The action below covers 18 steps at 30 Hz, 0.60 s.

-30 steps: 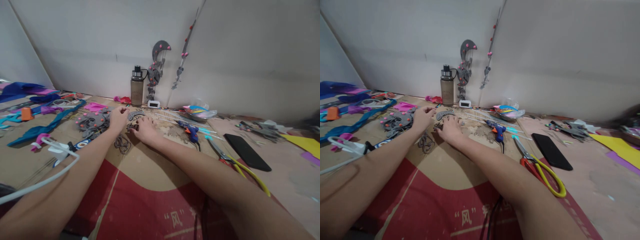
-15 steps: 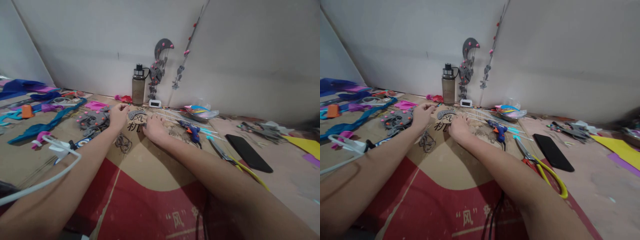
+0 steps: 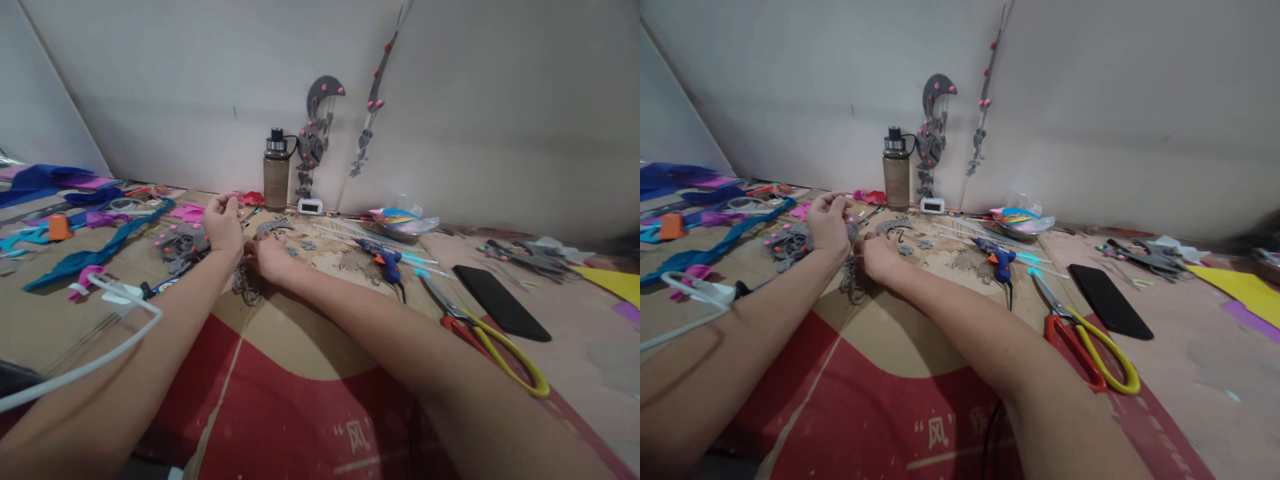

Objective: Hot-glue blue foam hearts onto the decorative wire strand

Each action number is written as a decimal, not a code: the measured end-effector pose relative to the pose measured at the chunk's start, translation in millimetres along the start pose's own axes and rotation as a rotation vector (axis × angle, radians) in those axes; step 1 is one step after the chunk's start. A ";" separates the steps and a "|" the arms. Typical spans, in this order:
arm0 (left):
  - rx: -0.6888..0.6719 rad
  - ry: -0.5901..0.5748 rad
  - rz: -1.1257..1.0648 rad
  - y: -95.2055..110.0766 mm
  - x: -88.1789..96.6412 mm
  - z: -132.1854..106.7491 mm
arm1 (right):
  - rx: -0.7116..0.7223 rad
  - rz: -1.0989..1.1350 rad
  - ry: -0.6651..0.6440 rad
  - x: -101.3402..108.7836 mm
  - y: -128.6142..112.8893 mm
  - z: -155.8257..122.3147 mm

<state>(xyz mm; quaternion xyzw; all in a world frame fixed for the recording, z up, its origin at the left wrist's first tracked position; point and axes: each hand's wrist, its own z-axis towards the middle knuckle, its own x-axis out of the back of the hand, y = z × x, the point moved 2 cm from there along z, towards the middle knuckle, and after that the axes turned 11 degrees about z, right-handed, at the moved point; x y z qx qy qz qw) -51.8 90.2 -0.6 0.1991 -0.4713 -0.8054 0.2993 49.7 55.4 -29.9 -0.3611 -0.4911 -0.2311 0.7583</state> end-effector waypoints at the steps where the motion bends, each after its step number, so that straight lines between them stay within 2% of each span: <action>1: -0.002 0.003 0.000 -0.9 0.0 0.4 | -0.011 -0.005 -0.011 -2.5 0.2 3.1; 5: -0.013 0.001 -0.019 -2.9 -0.7 0.4 | -0.012 -0.031 -0.069 -9.7 -0.1 10.8; 8: -0.008 -0.012 -0.015 -2.5 -1.0 -1.0 | -0.001 -0.059 -0.057 -9.9 -1.0 11.0; 12: -0.008 -0.025 0.017 -2.0 -1.1 -2.7 | -0.020 -0.074 -0.009 -6.3 1.5 6.2; 18: -0.028 -0.036 0.016 -9.4 -2.5 -0.8 | -0.110 -0.110 -0.046 6.7 11.8 -2.6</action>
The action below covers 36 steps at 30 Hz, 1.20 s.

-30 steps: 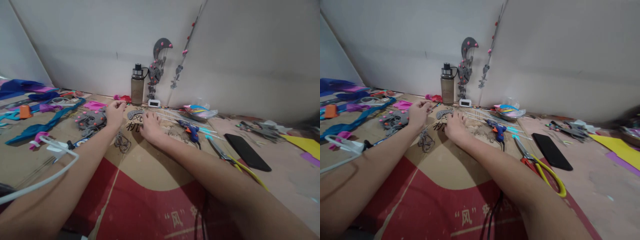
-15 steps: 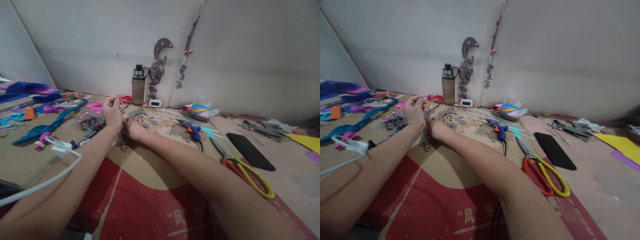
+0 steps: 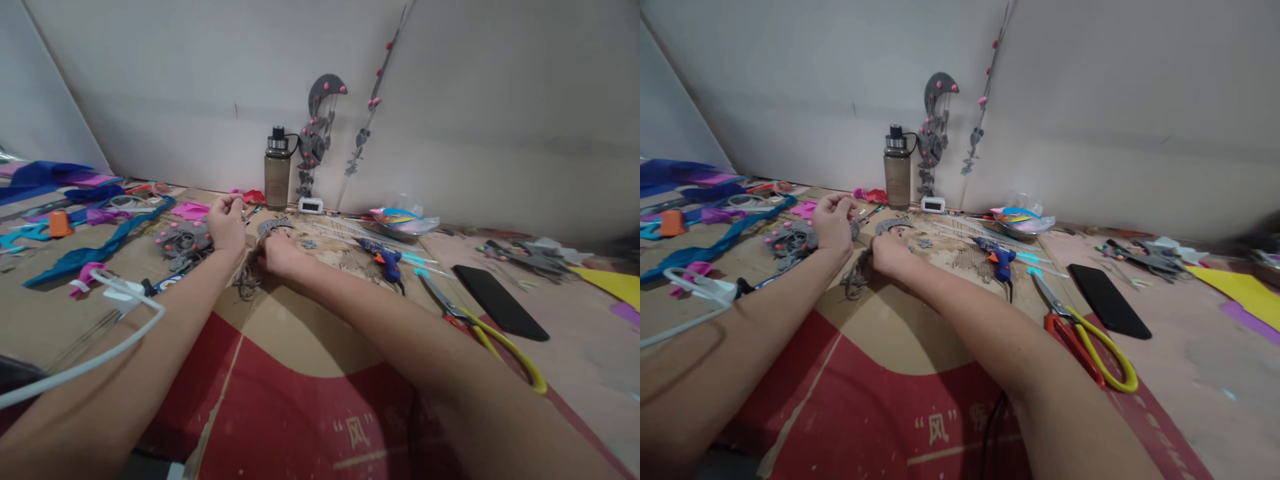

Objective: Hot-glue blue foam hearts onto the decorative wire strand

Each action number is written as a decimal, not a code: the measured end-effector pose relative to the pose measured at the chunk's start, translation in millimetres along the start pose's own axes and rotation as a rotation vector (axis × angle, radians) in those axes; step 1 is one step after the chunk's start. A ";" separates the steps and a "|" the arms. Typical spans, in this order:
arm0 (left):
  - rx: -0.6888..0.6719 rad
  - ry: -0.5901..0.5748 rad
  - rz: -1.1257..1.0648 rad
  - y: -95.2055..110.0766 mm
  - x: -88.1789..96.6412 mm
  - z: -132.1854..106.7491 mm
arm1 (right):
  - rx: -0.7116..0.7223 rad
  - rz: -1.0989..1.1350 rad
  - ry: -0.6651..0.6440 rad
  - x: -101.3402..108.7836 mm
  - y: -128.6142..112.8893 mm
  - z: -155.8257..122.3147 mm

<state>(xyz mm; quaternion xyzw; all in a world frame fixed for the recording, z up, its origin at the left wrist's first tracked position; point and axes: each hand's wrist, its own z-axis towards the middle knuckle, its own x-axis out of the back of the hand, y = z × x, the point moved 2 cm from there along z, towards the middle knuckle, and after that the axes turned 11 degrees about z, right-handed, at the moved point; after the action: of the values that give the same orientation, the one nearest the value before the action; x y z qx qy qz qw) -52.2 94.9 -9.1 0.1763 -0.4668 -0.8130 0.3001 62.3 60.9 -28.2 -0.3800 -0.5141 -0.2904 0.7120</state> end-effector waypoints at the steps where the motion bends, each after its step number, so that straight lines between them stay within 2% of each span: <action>1: 0.001 -0.013 -0.004 -1.9 -0.4 0.2 | -0.016 -0.006 -0.004 2.0 2.2 -1.1; 8: 0.010 -0.067 0.017 -10.0 -2.1 -0.3 | -0.035 -0.033 0.015 7.0 18.1 -10.0; 11: -0.015 -0.154 0.162 -11.5 -2.1 -1.9 | -0.017 -0.037 0.040 8.6 22.0 -15.8; 17: -0.299 -0.488 0.906 -3.1 -1.8 -16.7 | -0.007 0.022 0.099 7.0 24.2 -23.4; 20: -0.302 -0.718 1.229 6.3 -2.1 -20.3 | 0.001 0.027 0.103 2.4 27.8 -25.0; 22: -0.300 -0.882 1.359 15.9 -1.4 -19.0 | -0.010 0.034 0.096 0.6 30.9 -25.6; 24: -0.360 -1.036 1.428 27.5 0.3 -16.8 | -0.025 0.035 0.091 0.5 33.2 -26.2; 25: -0.375 -1.152 1.454 32.3 1.6 -16.6 | -0.029 0.033 0.091 0.8 33.6 -26.6; 27: -0.339 -1.370 1.436 40.0 5.4 -18.0 | -0.040 0.031 0.101 1.5 33.0 -27.7; 29: -0.329 -1.510 1.382 45.6 8.6 -21.3 | -0.022 0.034 0.132 1.5 30.2 -29.2; 32: -0.334 -1.626 1.333 49.5 11.9 -27.1 | 0.073 0.046 0.137 -0.2 24.2 -31.5; 36: -0.317 -1.644 1.311 50.3 14.9 -28.9 | 0.128 0.145 0.069 3.5 23.6 -33.7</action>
<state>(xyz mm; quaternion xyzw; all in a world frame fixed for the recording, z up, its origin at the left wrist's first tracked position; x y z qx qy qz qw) -30.8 46.9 19.8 -0.7543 -0.4187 -0.4132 0.2913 99.6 45.3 -36.8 -0.3595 -0.4779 -0.2178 0.7713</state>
